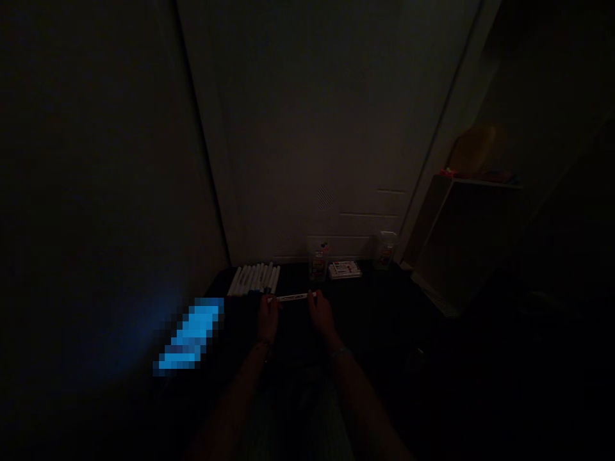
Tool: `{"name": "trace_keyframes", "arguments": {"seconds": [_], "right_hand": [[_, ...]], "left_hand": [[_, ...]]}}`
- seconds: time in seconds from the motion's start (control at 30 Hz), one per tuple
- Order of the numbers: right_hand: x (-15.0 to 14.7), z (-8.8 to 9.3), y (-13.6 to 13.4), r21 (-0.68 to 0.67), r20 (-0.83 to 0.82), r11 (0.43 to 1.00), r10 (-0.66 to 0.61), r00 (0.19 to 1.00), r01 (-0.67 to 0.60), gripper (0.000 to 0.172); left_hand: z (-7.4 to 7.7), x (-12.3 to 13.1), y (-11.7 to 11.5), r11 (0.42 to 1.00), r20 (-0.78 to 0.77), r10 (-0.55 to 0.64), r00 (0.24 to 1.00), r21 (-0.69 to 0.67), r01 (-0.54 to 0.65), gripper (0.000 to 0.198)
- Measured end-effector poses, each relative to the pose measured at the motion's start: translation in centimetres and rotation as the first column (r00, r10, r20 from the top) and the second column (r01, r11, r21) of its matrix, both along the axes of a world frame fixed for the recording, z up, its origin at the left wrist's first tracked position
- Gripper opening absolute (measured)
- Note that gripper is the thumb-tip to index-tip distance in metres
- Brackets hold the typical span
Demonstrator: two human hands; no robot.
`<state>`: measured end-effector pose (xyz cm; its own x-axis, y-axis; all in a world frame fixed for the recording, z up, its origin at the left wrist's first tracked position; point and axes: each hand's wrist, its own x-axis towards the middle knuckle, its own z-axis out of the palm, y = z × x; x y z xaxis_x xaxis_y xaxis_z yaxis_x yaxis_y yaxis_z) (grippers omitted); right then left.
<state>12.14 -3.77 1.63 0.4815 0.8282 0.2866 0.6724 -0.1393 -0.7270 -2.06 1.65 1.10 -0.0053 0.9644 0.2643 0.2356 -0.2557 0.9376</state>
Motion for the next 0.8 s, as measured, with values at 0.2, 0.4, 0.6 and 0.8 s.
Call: {"name": "trace_keyframes", "arguments": {"seconds": [0.2, 0.4, 0.6, 0.8], "right_hand": [[0.1, -0.23, 0.09, 0.006, 0.006, 1.0, -0.002, 1.0, 0.002, 0.034], [0.1, -0.44, 0.1, 0.013, 0.001, 1.0, -0.005, 1.0, 0.005, 0.037], [0.15, -0.55, 0.1, 0.052, -0.013, 0.999, 0.005, 1.0, -0.004, 0.035], [0.11, -0.42, 0.09, 0.037, -0.01, 0.999, -0.002, 1.0, 0.003, 0.036]], "left_hand": [[-0.46, 0.09, 0.28, 1.0, 0.049, -0.006, 0.999, -0.005, 0.006, 0.026], [-0.35, 0.07, 0.32, 1.0, 0.018, 0.002, 1.0, -0.011, -0.002, 0.027], [-0.51, 0.16, 0.26, 1.0, 0.01, -0.001, 1.0, 0.015, 0.001, 0.028], [-0.3, 0.14, 0.1, 1.0, 0.026, -0.001, 1.0, -0.009, 0.001, 0.029]]}}
